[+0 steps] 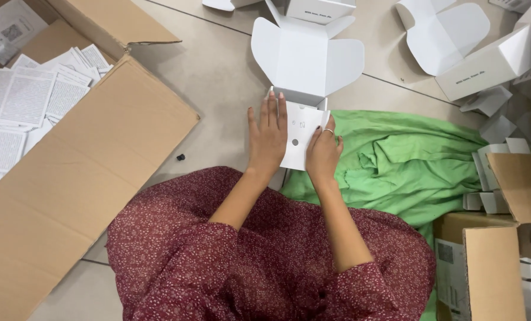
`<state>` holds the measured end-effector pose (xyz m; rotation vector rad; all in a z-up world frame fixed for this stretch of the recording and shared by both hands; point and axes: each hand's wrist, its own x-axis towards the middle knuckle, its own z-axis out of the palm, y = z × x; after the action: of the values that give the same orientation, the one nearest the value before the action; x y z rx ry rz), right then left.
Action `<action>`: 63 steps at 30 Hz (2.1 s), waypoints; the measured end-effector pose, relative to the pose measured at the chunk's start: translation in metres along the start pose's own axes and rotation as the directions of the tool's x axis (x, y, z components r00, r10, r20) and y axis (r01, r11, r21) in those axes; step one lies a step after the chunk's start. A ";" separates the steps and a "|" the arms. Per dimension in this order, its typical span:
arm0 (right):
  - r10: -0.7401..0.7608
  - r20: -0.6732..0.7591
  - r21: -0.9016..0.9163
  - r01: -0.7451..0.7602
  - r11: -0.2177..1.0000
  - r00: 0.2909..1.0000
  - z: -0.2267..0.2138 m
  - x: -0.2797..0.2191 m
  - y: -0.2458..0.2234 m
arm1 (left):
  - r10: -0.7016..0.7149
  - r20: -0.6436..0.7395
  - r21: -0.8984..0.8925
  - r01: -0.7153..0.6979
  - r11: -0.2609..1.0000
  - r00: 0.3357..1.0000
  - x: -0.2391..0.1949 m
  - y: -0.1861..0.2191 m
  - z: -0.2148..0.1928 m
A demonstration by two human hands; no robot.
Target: The person assembles and packs product manuals into small cardboard boxes while sitting on the floor.
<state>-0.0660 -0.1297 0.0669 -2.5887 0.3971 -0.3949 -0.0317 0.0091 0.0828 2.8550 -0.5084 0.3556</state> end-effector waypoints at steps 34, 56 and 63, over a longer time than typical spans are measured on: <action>0.045 0.151 -0.254 -0.005 0.967 0.987 0.003 0.008 -0.002 | -0.014 -0.062 0.243 0.029 0.970 0.998 -0.016 -0.004 0.024; -0.333 0.511 0.123 0.317 0.941 0.792 -0.077 0.013 0.016 | 0.294 0.250 -0.548 -0.116 0.829 0.923 -0.005 -0.066 0.000; -0.196 0.480 0.032 0.206 0.978 0.855 -0.066 0.005 0.018 | 0.185 0.251 -0.550 -0.018 0.835 0.950 -0.005 -0.070 0.003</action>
<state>-0.0879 -0.1740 0.1138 -2.6366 -0.0488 0.1967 -0.0099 0.0743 0.0668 2.3282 -0.6913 -0.1886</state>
